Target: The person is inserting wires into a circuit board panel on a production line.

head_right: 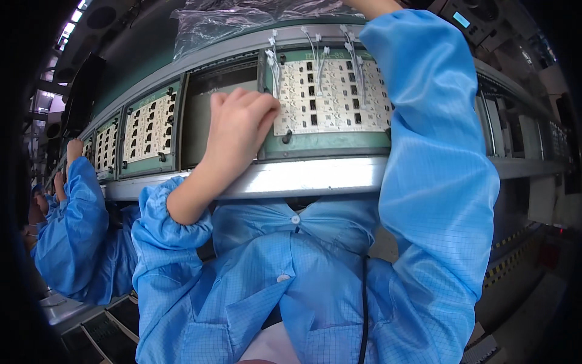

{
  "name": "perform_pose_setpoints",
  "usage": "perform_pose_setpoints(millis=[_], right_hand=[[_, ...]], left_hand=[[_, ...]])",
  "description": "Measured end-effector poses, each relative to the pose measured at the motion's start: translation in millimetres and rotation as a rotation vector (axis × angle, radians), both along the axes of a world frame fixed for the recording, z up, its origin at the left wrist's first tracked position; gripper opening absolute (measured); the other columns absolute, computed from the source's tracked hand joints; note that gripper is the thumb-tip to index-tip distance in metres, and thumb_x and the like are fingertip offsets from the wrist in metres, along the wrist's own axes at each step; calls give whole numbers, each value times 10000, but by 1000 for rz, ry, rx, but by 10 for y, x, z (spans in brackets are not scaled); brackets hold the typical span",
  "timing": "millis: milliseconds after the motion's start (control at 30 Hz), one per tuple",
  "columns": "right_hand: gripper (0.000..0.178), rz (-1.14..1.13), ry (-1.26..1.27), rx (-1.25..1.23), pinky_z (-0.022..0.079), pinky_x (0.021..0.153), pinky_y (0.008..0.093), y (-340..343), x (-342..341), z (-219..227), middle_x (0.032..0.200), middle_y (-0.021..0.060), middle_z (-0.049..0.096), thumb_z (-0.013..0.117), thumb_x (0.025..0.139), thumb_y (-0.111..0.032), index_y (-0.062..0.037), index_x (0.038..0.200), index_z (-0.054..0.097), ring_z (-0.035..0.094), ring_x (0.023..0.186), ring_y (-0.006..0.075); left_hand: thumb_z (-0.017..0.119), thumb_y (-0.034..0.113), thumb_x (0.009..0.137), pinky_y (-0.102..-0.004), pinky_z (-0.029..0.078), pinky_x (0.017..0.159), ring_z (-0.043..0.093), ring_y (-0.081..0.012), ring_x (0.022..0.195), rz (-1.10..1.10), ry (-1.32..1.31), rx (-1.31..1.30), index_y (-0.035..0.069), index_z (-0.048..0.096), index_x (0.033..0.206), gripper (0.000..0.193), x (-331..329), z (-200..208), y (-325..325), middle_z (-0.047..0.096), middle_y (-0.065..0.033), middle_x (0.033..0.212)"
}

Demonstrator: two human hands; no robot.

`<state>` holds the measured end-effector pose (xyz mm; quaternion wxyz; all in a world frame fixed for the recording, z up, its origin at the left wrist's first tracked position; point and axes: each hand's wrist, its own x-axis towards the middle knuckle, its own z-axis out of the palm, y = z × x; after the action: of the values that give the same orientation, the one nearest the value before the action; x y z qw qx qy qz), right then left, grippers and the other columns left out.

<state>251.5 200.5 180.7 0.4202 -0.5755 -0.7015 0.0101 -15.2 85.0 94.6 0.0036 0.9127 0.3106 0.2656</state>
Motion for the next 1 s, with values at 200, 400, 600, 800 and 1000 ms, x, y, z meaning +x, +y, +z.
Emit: perform_pose_setpoints(millis=[200, 400, 600, 800, 1000], right_hand=[[142, 114, 437, -178, 471, 594, 230, -551, 156, -118, 777, 40, 683, 700, 908, -142, -3, 931, 690, 622, 685, 91], [151, 102, 800, -220, 432, 557, 193, -955, 224, -353, 725, 0, 636, 682, 947, -173, -26, 916, 672, 573, 618, 64], [143, 87, 843, -240, 414, 510, 177, -1290, 27, -216, 694, -10, 613, 659, 967, -181, -52, 906, 643, 539, 556, 41], [204, 257, 714, -226, 522, 706, 295, -1256, 262, -429, 936, 105, 695, 587, 981, -210, -21, 1038, 635, 665, 807, 184], [184, 310, 453, -155, 534, 904, 296, -1481, 35, -554, 1052, 145, 721, 546, 1007, -74, 33, 1155, 567, 702, 1015, 213]], left_hand=[[727, 156, 811, -403, 344, 861, 576, -230, 963, 112, -115, -160, 143, 745, 840, 37, -98, -70, 27, 686, 13, 934], [741, 168, 799, -402, 336, 892, 520, -225, 1020, 133, -163, -250, 152, 768, 853, 63, -91, -97, 53, 623, 35, 935], [746, 161, 794, -403, 339, 884, 520, -232, 1027, 148, -142, -155, 144, 761, 837, 49, -110, -84, 20, 613, 32, 917], [729, 119, 765, -421, 348, 880, 519, -235, 1058, 67, -71, 46, 116, 742, 822, 58, -79, -40, -26, 610, 14, 957], [707, 141, 803, -414, 397, 896, 522, -266, 1090, -32, 72, -77, 109, 756, 960, 168, -178, 115, -99, 622, -23, 1050]])
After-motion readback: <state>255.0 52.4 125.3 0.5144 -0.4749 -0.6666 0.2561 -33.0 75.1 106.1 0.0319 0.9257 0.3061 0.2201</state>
